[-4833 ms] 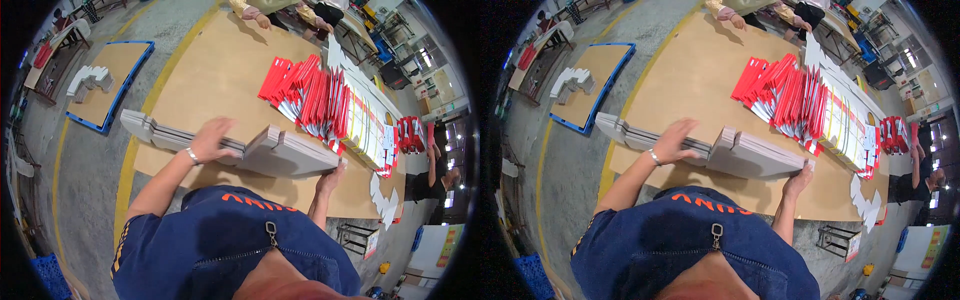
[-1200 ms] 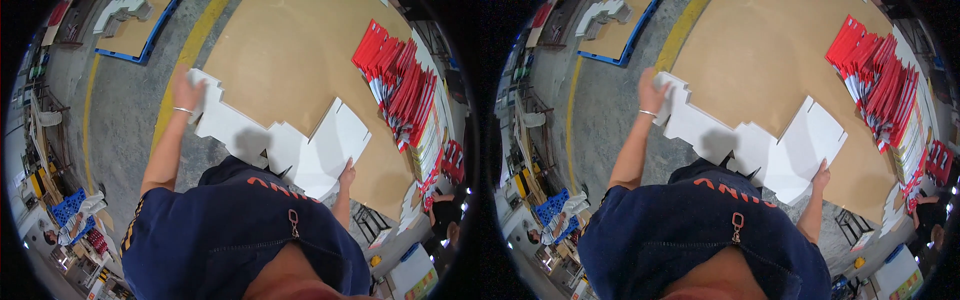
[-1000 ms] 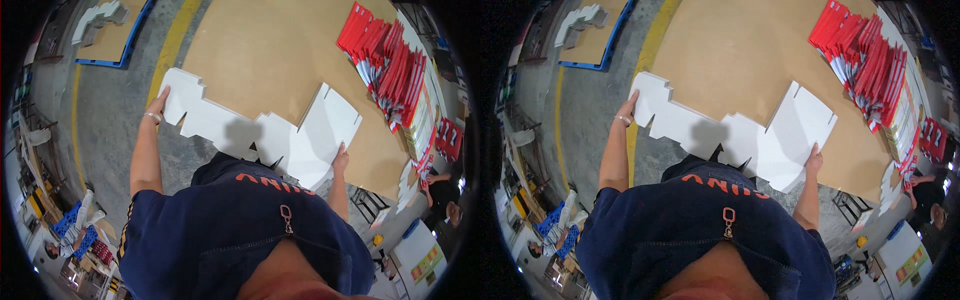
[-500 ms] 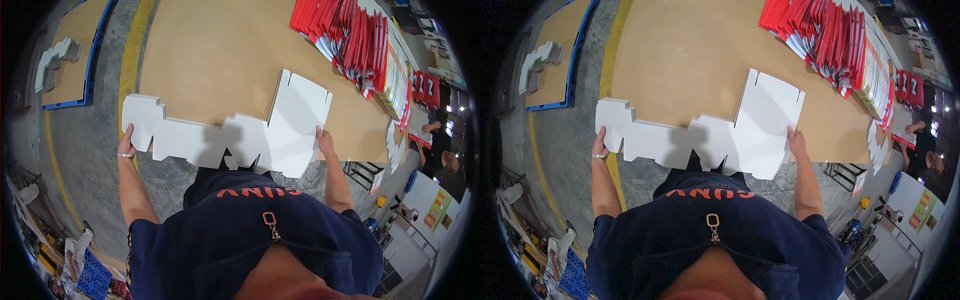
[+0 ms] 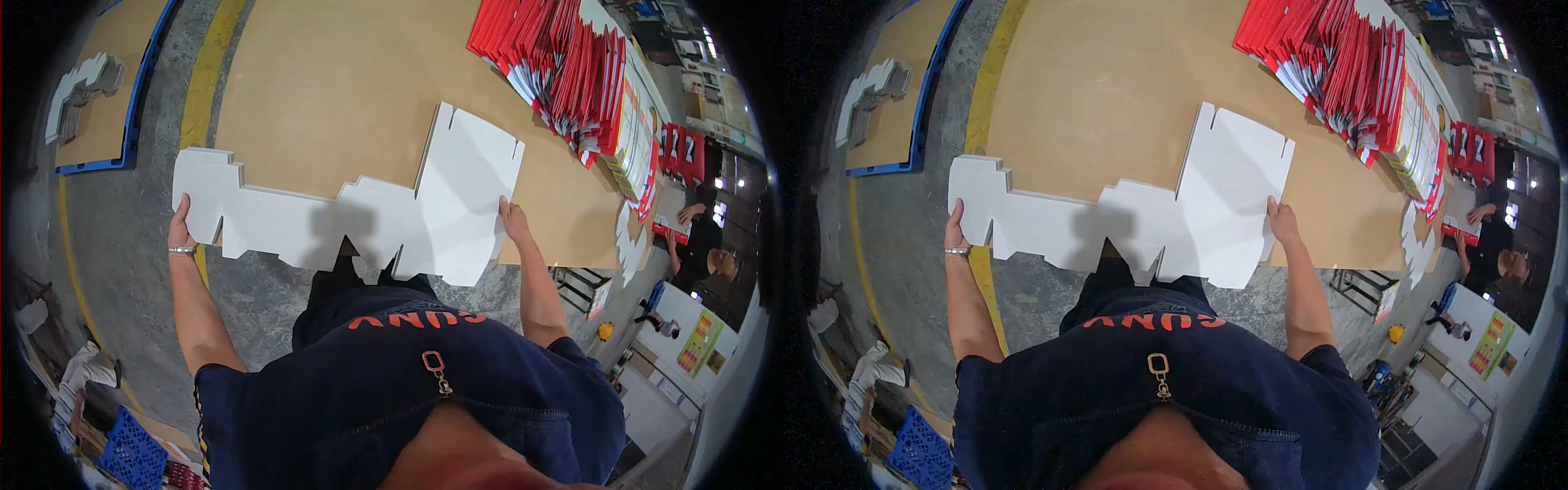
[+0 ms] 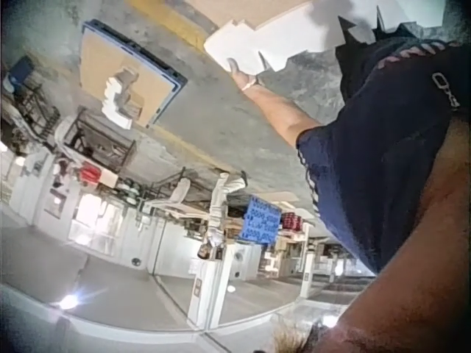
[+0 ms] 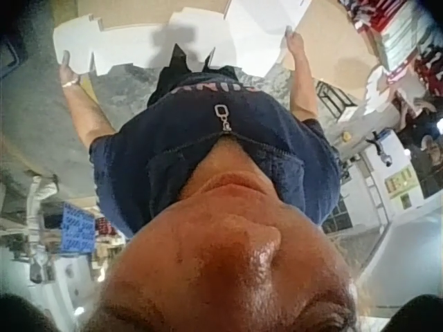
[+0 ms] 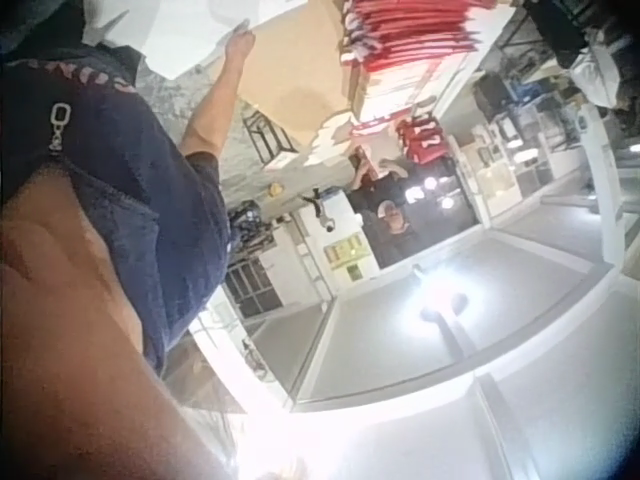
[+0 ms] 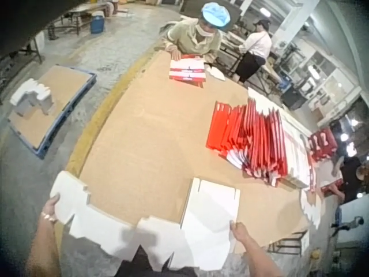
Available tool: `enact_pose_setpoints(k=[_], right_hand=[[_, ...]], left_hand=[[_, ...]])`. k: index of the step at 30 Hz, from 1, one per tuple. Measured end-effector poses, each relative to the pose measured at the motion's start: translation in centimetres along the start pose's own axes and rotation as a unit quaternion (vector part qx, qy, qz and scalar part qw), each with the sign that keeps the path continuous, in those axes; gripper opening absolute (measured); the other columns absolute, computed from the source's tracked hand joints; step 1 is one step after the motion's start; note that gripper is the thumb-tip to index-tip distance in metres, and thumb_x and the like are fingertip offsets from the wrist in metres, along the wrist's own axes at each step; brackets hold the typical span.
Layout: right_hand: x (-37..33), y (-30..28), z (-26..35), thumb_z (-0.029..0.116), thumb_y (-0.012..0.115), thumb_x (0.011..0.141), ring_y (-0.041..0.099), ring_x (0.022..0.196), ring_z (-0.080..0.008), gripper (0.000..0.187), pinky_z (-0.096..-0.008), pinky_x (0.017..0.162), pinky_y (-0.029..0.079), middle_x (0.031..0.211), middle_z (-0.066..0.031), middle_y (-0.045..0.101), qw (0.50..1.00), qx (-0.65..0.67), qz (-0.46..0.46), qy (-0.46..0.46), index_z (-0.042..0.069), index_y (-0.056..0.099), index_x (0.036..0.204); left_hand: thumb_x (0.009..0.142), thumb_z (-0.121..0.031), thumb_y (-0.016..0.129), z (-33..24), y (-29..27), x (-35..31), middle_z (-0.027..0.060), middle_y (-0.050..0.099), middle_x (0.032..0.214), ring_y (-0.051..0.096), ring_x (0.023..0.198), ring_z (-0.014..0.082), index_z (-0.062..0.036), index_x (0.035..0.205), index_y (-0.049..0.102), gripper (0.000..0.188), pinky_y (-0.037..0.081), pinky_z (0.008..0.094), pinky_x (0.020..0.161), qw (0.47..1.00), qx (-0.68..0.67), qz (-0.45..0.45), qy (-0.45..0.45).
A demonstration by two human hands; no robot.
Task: Picking up, sorting, and arranging flat cardboard packaging materials on a workspace table.
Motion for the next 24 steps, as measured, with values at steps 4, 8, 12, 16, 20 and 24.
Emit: enact_pose_setpoints(k=[4,8,12,16,20,24], right_hand=[[0.5,-1.3,0.7,0.05,0.039,0.092,0.059,0.09,-0.0394,0.058,-0.0456,0.08,0.046,0.095,-0.026,0.06,0.987,-0.146,0.073,-0.004,-0.003,0.063,0.086],[-1.7,-4.9,8.2,0.038,0.058,0.084,0.05,0.11,-0.0339,0.046,-0.044,0.093,0.04,0.119,-0.0184,0.051,0.956,-0.216,-0.108,-0.164,0.007,0.054,0.118],[-6.6,-2.9,15.8,0.032,0.065,0.078,0.034,0.128,-0.0306,0.06,-0.0477,0.106,0.026,0.136,-0.0142,0.039,0.905,-0.103,-0.074,-0.407,0.011,0.045,0.13],[-9.4,1.6,19.2,0.03,0.065,0.077,0.027,0.134,-0.0284,0.066,-0.05,0.109,0.02,0.145,-0.0119,0.029,0.861,-0.098,-0.01,-0.5,0.013,0.038,0.135],[-9.4,4.1,19.1,0.031,0.063,0.079,0.023,0.136,-0.0269,0.066,-0.0499,0.11,0.017,0.147,-0.0101,0.024,0.823,-0.078,0.008,-0.562,0.014,0.036,0.136],[-9.4,5.3,18.0,0.034,0.061,0.079,0.017,0.138,-0.0247,0.068,-0.0492,0.111,0.014,0.149,-0.0088,0.02,0.809,-0.089,0.006,-0.581,0.016,0.033,0.139]], left_hand=[[0.089,-0.029,0.058,-0.1,-0.7,0.5,0.0126,0.058,0.116,0.057,0.104,0.0245,0.0014,0.123,0.048,0.047,0.047,0.0372,0.089,0.999,0.032,0.003,-0.001],[0.089,-0.027,0.058,0.0,-1.8,0.3,0.0124,0.057,0.118,0.056,0.107,0.0255,0.0003,0.126,0.046,0.047,0.046,0.0387,0.091,0.999,0.033,-0.017,0.008],[0.089,-0.025,0.058,-0.2,0.7,-0.4,0.0117,0.056,0.12,0.055,0.108,0.0263,-0.0009,0.127,0.045,0.047,0.045,0.0397,0.092,0.999,0.038,-0.003,0.036],[0.086,-0.021,0.062,-1.3,2.8,-1.6,0.0128,0.057,0.118,0.057,0.104,0.0266,0.0016,0.126,0.045,0.049,0.048,0.0392,0.087,0.994,0.075,-0.041,0.069],[0.08,-0.019,0.069,-2.7,9.7,-5.5,0.0129,0.058,0.112,0.058,0.098,0.0225,0.0062,0.119,0.049,0.051,0.049,0.0368,0.083,0.954,0.219,-0.132,0.154],[0.077,-0.016,0.072,-3.6,13.8,-11.4,0.0114,0.064,0.096,0.06,0.082,0.0168,0.0083,0.105,0.058,0.039,0.049,0.0318,0.074,0.854,0.357,-0.23,0.3]])
Point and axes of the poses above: each hand's wrist, its own x-axis towards the middle knuckle, its own y-axis out of the palm, z = x × y, the point moved 3 cm from there along x, towards the middle knuckle
